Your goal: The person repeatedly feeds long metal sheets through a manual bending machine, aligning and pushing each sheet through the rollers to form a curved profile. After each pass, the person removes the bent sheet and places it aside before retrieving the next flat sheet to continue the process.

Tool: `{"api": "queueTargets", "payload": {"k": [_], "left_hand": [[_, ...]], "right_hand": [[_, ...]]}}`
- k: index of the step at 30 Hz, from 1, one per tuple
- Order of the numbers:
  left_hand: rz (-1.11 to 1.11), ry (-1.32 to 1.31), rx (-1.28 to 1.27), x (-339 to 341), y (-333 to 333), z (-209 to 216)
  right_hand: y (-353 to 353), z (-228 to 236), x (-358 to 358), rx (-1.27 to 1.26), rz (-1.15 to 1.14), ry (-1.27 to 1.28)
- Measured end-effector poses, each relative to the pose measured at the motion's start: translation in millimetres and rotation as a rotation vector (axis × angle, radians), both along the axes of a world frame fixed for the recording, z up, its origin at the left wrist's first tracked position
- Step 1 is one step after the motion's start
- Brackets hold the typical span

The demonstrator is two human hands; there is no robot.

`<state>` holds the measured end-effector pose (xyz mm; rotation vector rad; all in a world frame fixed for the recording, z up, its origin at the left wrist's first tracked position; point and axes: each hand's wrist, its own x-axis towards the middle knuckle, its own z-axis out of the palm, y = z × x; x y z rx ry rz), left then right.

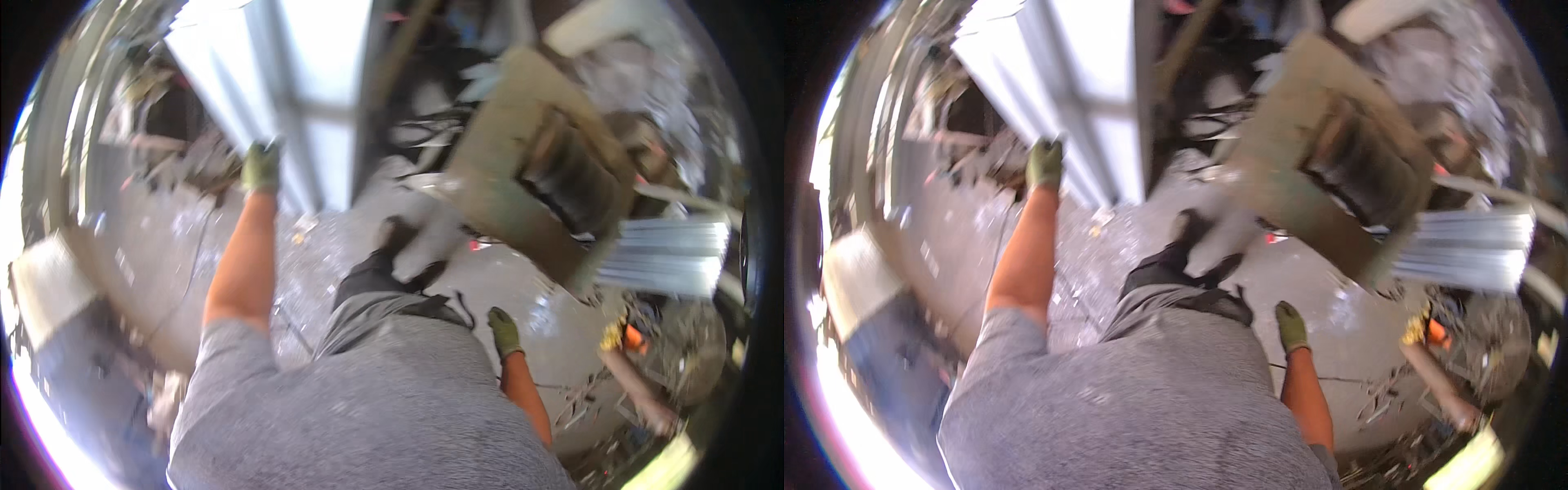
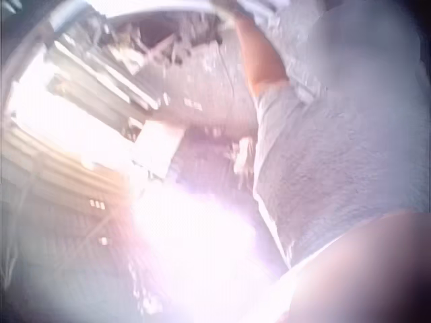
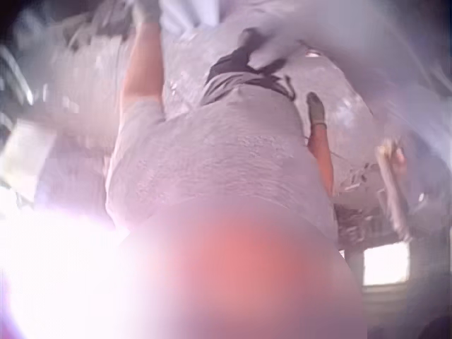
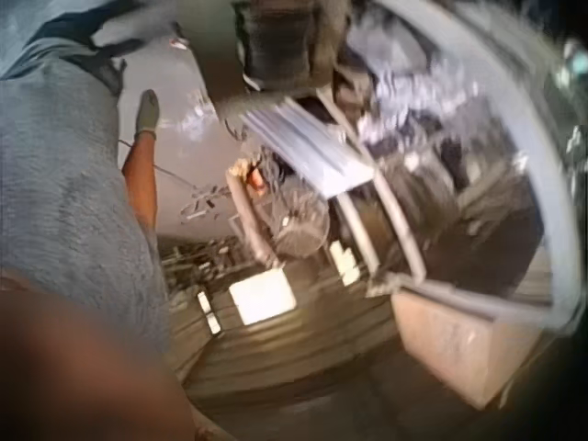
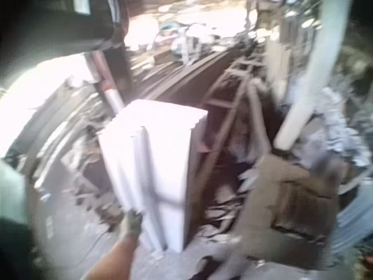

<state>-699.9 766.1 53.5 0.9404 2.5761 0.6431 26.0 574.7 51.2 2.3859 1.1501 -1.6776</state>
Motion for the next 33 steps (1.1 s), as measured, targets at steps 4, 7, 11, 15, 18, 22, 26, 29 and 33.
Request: {"api": "queueTargets", "payload": {"k": [4,7,11,15,18,22,26,29,33], "left_hand": [[-0.293,-0.246,-0.162,37,-79,-70],[-0.643,-0.201,-0.611,80,-148,-120],[-1.093,-0.114,-1.069,142,-204,-142],[-0.626,-0.209,-0.883,188,-227,-122],[-0.419,-0.281,-0.747,218,-249,-112],[-0.435,-0.097,-0.926,263,-310,-106],[-0.475,-0.307,-0.934,271,-363,-86],[-0.387,-0.26,-0.91,280,-389,-69],[-0.336,-0.211,-0.87,289,-409,-42]], "right_hand": [[-14,14,21,-0.019,0.023,-0.101],[-20,32,53,0.013,-0.022,-0.269],[-15,44,119,0.106,-0.222,-0.384],[3,44,212,0.175,-0.37,-0.572],[31,33,296,0.272,-0.432,-0.654],[93,10,407,0.443,-0.492,-0.699],[166,15,480,0.705,-0.549,-0.689],[224,42,508,0.85,-0.638,-0.542],[293,78,542,0.937,-0.654,-0.619]]}}
